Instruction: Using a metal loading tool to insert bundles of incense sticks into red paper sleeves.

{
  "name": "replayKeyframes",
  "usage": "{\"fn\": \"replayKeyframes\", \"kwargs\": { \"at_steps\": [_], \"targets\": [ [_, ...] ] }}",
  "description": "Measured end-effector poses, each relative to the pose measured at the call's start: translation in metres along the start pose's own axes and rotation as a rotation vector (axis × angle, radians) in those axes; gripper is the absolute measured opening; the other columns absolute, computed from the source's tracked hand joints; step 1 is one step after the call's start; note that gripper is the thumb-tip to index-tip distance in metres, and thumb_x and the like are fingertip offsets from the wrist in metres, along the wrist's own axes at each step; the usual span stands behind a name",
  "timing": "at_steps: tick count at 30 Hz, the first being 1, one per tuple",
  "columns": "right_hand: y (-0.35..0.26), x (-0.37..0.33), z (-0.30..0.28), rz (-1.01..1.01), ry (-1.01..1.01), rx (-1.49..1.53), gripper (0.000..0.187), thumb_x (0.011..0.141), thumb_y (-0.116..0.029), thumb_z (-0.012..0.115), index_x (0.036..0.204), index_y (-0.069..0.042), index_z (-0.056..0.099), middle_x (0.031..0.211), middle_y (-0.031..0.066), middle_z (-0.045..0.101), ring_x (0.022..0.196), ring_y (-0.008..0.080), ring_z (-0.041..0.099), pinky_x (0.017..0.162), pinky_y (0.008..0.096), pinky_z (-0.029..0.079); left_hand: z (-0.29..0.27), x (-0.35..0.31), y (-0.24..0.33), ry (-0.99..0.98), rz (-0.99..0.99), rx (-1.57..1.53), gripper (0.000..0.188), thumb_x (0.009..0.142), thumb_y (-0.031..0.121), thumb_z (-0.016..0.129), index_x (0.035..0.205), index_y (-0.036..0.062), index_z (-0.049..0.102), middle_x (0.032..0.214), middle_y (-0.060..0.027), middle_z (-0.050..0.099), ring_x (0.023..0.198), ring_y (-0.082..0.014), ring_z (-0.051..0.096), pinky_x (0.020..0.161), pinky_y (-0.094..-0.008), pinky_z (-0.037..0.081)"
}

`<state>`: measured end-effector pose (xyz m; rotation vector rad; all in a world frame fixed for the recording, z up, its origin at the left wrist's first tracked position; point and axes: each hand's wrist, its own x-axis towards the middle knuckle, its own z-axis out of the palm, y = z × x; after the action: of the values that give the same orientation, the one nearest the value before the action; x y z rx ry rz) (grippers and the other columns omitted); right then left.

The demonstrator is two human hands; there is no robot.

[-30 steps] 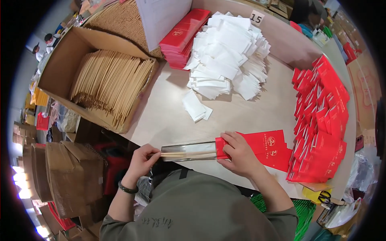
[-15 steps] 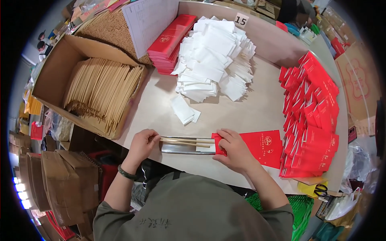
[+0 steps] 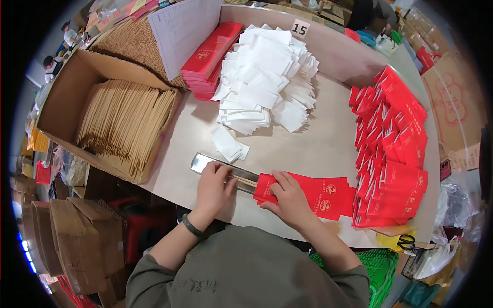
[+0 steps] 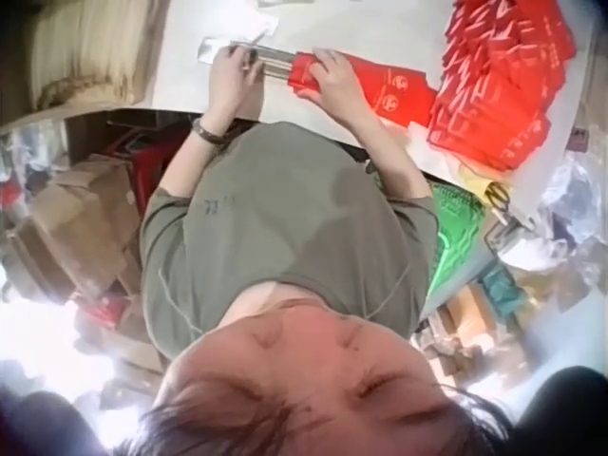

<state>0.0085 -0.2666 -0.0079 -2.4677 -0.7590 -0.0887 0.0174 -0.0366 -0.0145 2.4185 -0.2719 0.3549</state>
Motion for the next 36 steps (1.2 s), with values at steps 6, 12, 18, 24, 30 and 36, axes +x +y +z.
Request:
{"fn": "replayKeyframes", "kwargs": {
  "at_steps": [6, 12, 18, 24, 30, 36],
  "targets": [
    [0.001, -0.009, 0.017, -0.008, 0.005, 0.023, 0.032, 0.078, -0.020, 0.078, 0.097, 0.001, 0.061, 0.132, 0.0206, 0.057, 0.126, 0.0390, 0.051, 0.105, 0.0471, 0.044, 0.029, -0.008, 0.038, -0.320, -0.166, -0.475, 0.029, 0.087, 0.005, 0.067, 0.114, 0.0002, 0.060, 0.119, -0.0206, 0.057, 0.100, -0.0322, 0.063, 0.085, -0.0370, 0.054],
    [-0.014, 0.004, 0.000, -0.071, 0.045, 0.040, 0.031, 0.075, -0.007, 0.071, 0.105, -0.007, 0.063, 0.111, 0.0179, 0.060, 0.104, 0.0351, 0.058, 0.089, 0.0434, 0.049, -0.026, 0.012, -0.009, -0.228, 0.393, 0.189, 0.079, 0.061, 0.039, 0.090, 0.127, 0.0092, 0.057, 0.126, -0.0157, 0.053, 0.119, -0.0337, 0.052, 0.105, -0.0489, 0.039],
    [-0.001, 0.045, -0.054, -0.255, 0.136, -0.109, 0.015, 0.078, -0.022, 0.071, 0.086, -0.012, 0.063, 0.084, 0.0147, 0.060, 0.084, 0.0277, 0.064, 0.067, 0.0404, 0.051, -0.056, 0.031, -0.025, -0.187, 0.283, 0.131, 0.056, 0.059, 0.046, 0.090, 0.079, 0.0074, 0.055, 0.070, -0.0102, 0.055, 0.065, -0.0295, 0.058, 0.061, -0.0371, 0.048],
    [0.095, 0.010, -0.146, -0.041, 0.187, -0.567, 0.046, 0.072, -0.034, 0.085, 0.098, -0.002, 0.064, 0.129, 0.0226, 0.057, 0.125, 0.0435, 0.050, 0.106, 0.0534, 0.041, -0.033, -0.008, -0.045, -0.559, -0.500, -0.588, 0.044, 0.079, 0.035, 0.081, 0.099, 0.0002, 0.064, 0.081, -0.0067, 0.064, 0.075, -0.0147, 0.059, 0.070, -0.0326, 0.050],
    [0.026, -0.039, -0.027, -0.052, -0.090, -0.074, 0.048, 0.069, -0.037, 0.084, 0.091, -0.001, 0.062, 0.126, 0.0234, 0.056, 0.121, 0.0436, 0.050, 0.104, 0.0523, 0.041, -0.017, -0.016, 0.010, -0.780, -0.482, -0.724, 0.054, 0.085, 0.012, 0.076, 0.131, -0.0013, 0.051, 0.121, -0.0094, 0.063, 0.108, -0.0148, 0.061, 0.090, -0.0303, 0.052],
    [-0.030, -0.022, 0.069, -0.225, 0.112, 0.004, 0.041, 0.072, -0.034, 0.081, 0.086, -0.002, 0.061, 0.119, 0.0207, 0.057, 0.105, 0.0376, 0.056, 0.094, 0.0484, 0.044, -0.073, -0.050, -0.024, -0.550, -0.659, -0.917, 0.055, 0.085, 0.001, 0.070, 0.134, -0.0063, 0.046, 0.128, -0.0157, 0.060, 0.114, -0.0201, 0.061, 0.098, -0.0343, 0.051]
  ]
}}
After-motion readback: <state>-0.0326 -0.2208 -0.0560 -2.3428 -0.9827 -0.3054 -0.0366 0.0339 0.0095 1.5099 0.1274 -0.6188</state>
